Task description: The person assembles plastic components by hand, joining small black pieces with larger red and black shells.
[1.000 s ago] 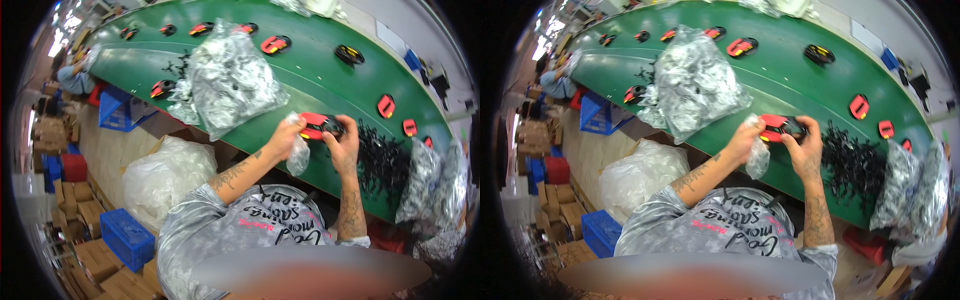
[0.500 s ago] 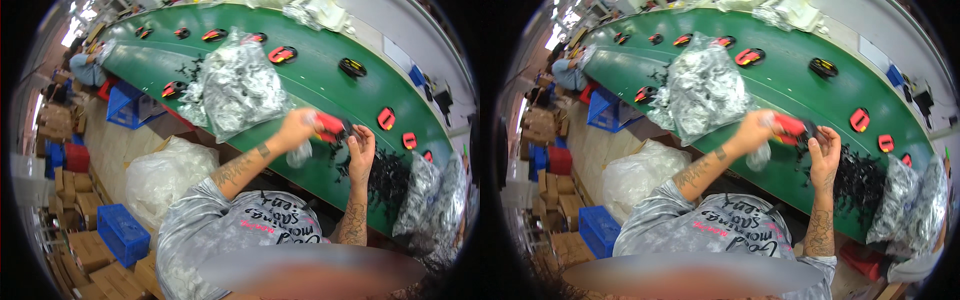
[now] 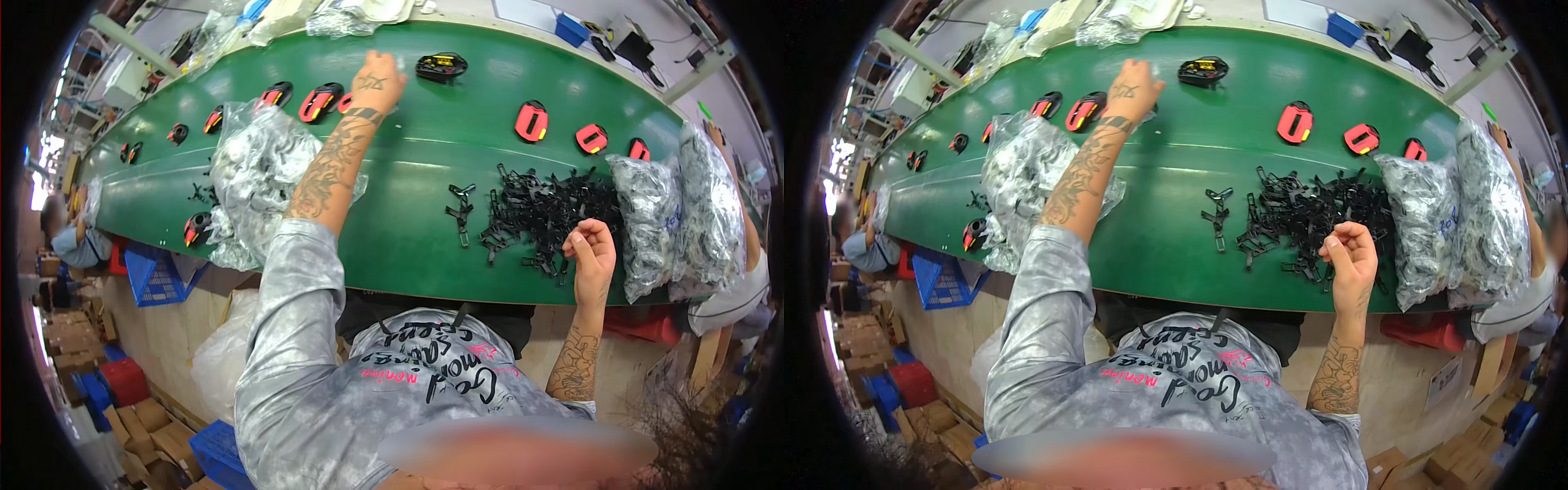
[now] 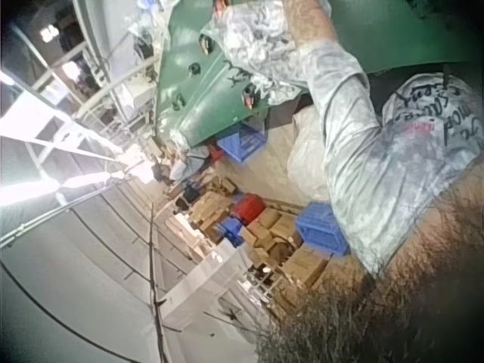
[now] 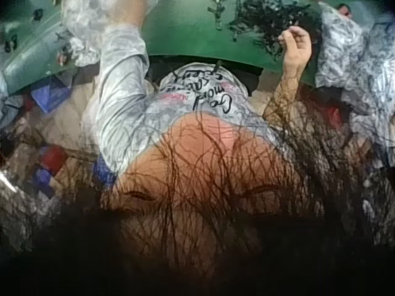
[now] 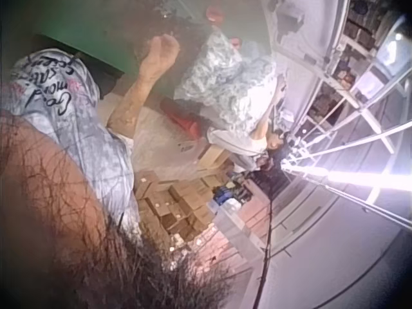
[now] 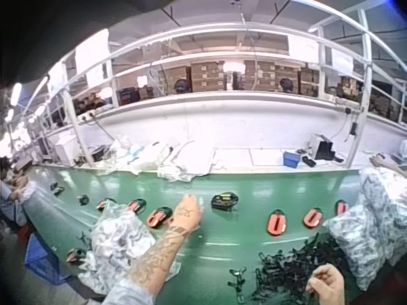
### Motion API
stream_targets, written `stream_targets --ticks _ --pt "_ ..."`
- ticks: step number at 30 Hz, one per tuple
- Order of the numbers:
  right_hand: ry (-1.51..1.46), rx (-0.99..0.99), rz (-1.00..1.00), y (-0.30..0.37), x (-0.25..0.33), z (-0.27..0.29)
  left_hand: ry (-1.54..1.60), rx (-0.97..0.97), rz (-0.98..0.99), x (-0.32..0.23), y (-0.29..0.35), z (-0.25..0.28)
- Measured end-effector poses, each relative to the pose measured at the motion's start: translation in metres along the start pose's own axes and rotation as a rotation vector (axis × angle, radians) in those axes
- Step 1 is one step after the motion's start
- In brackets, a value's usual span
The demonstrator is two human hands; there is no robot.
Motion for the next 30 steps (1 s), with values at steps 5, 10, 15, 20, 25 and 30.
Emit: stream_targets --ticks 5,10,15,20,25,30 --pt "0.051 0.031 -0.029 0.001 0.0 -0.011 0.029 0.087 -0.27 -0.06 -0.008 -0.066" --pt "0.04 0.108 -0.01 0.003 0.012 -0.024 0.23 0.074 -0.104 -0.061 -0.015 -0.06" --pt "0.128 0.158 -0.098 0.001 -0.004 -0.044 1.421 0.461 0.182 -0.038 0.085 -0.015" --pt "0.337 0.328 -0.015 -0.001 0.008 -0.092 1.242 0.513 0.46 0.033 0.186 -0.008" --pt "0.537 0.383 -0.01 -0.009 0.005 -0.128 0.601 0.077 0.26 0.07 0.226 0.014" --pt "0.754 0.349 -0.013 -0.011 -0.004 -0.144 0.127 0.072 0.169 0.023 0.269 0.06"
Point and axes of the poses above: each hand's wrist, its own y-axis away from the middle knuckle, its own z-axis out of the back of the hand, x = y × z, the point moved 4 cm from there along -y, towards the middle knuckle, and after that the axes turned 1 degree about -x, right-handed, at the moved point
